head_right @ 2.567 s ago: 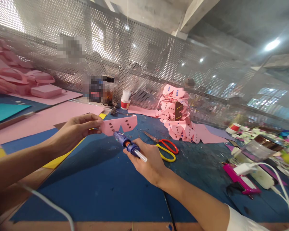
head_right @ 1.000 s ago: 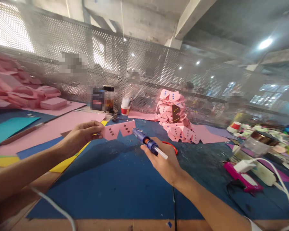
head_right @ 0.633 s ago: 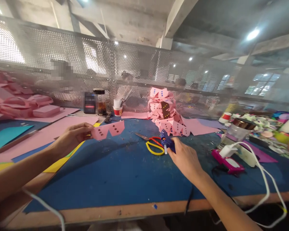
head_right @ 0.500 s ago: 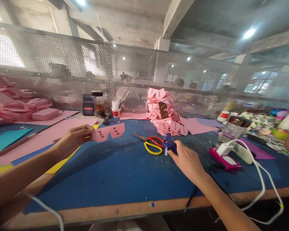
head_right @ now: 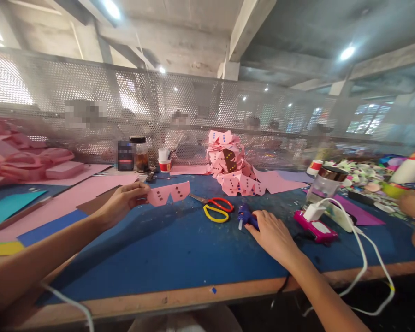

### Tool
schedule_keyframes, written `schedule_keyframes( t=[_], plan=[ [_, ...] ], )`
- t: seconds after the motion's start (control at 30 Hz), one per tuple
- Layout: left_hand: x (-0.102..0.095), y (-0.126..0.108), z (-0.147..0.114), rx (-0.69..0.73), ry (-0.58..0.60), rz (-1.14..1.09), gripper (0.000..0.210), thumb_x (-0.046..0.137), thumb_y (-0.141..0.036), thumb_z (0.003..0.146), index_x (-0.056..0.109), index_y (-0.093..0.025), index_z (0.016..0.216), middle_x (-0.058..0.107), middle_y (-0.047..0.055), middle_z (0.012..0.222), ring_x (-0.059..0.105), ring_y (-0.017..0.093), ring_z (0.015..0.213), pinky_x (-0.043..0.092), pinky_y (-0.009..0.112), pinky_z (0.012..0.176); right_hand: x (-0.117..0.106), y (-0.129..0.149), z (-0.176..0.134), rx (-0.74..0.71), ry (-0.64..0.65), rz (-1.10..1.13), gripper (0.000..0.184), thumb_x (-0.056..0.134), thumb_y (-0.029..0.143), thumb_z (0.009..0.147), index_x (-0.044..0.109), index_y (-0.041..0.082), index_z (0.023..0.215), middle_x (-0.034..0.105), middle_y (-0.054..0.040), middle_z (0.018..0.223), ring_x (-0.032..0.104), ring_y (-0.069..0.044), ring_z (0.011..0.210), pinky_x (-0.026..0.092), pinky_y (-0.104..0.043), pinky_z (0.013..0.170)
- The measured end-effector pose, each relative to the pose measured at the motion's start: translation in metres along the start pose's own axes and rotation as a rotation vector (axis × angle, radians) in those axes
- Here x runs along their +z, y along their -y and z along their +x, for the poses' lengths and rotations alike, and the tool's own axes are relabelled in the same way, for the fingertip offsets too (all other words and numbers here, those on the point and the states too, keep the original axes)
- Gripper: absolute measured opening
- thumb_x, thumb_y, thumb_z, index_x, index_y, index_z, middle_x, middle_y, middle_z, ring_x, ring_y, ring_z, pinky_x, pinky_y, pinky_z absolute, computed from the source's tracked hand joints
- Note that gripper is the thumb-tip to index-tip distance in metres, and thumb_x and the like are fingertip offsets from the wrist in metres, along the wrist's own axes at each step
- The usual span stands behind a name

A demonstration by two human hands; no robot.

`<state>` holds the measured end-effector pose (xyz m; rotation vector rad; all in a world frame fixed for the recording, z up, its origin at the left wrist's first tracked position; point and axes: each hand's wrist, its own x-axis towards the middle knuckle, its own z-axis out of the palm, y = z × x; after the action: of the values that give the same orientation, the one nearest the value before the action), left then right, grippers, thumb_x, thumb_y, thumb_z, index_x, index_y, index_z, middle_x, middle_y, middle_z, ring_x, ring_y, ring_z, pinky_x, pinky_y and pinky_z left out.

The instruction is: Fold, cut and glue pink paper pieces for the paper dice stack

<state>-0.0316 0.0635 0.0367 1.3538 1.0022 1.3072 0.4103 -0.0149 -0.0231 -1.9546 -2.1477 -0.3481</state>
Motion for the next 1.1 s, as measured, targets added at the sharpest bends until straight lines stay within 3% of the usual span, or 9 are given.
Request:
schedule_keyframes(
  t=[0.13,0.27,0.4,0.5,0.67,0.8,1.1],
  plan=[
    [-0.001,0.004,-0.002,-0.006,0.006,-0.006,0.024,0.085,-0.035,0.066,0.071,-0.016,0.072,0.065,0.001,0.075,0.061,0.014,0.07,0.053,0.026,0.069,-0.01,-0.001,-0.007,-0.048,-0.006,-0.023,0.036,0.055,0.044,0.097,0.064,0.02,0.122,0.068,-0.0123,0.114,0.065,-0.033,0.108,0.049,-0.044,0.09],
    [-0.002,0.008,-0.005,-0.009,0.02,-0.017,0.022,0.084,-0.034,0.068,0.071,-0.017,0.073,0.066,0.001,0.076,0.062,0.015,0.071,0.053,0.027,0.069,-0.039,0.012,-0.01,-0.108,-0.115,0.016,0.036,0.059,0.044,0.095,0.065,0.022,0.123,0.066,-0.0118,0.118,0.062,-0.032,0.111,0.047,-0.046,0.096],
    [-0.001,0.008,-0.008,-0.027,0.052,-0.028,0.021,0.082,-0.035,0.072,0.07,-0.018,0.074,0.066,0.001,0.076,0.062,0.015,0.069,0.052,0.026,0.069,-0.078,0.052,0.009,-0.229,-0.198,0.31,0.021,0.053,0.034,0.101,0.067,0.025,0.114,0.067,-0.0074,0.12,0.063,-0.025,0.111,0.048,-0.041,0.1],
    [0.001,0.006,-0.011,-0.035,0.087,-0.03,0.021,0.081,-0.035,0.073,0.07,-0.018,0.074,0.067,0.002,0.076,0.063,0.015,0.07,0.053,0.026,0.069,-0.092,0.09,0.037,-0.343,-0.225,0.541,0.017,0.055,0.029,0.1,0.067,0.025,0.112,0.067,-0.005,0.119,0.064,-0.022,0.112,0.05,-0.04,0.1],
    [0.0,0.009,-0.015,-0.03,0.134,-0.046,0.021,0.08,-0.035,0.077,0.069,-0.017,0.076,0.065,0.002,0.077,0.063,0.016,0.074,0.055,0.027,0.074,-0.074,0.136,0.081,-0.384,-0.209,0.855,0.017,0.059,0.026,0.097,0.067,0.023,0.112,0.069,-0.0069,0.12,0.065,-0.02,0.112,0.052,-0.039,0.101],
    [0.001,0.012,-0.018,-0.041,0.159,-0.07,0.019,0.079,-0.033,0.08,0.069,-0.017,0.079,0.065,0.001,0.078,0.062,0.014,0.074,0.054,0.025,0.074,-0.052,0.149,0.089,-0.32,-0.108,1.037,0.022,0.059,0.03,0.098,0.066,0.023,0.118,0.069,-0.0082,0.122,0.066,-0.019,0.111,0.054,-0.037,0.097],
    [0.007,0.01,-0.021,-0.023,0.216,-0.063,0.014,0.074,-0.029,0.086,0.069,-0.016,0.082,0.065,0.002,0.081,0.062,0.015,0.076,0.054,0.028,0.075,-0.043,0.147,0.083,-0.3,-0.048,1.003,0.017,0.057,0.029,0.097,0.073,0.022,0.101,0.07,-0.0048,0.107,0.066,-0.016,0.097,0.052,-0.031,0.089]
  ],
)
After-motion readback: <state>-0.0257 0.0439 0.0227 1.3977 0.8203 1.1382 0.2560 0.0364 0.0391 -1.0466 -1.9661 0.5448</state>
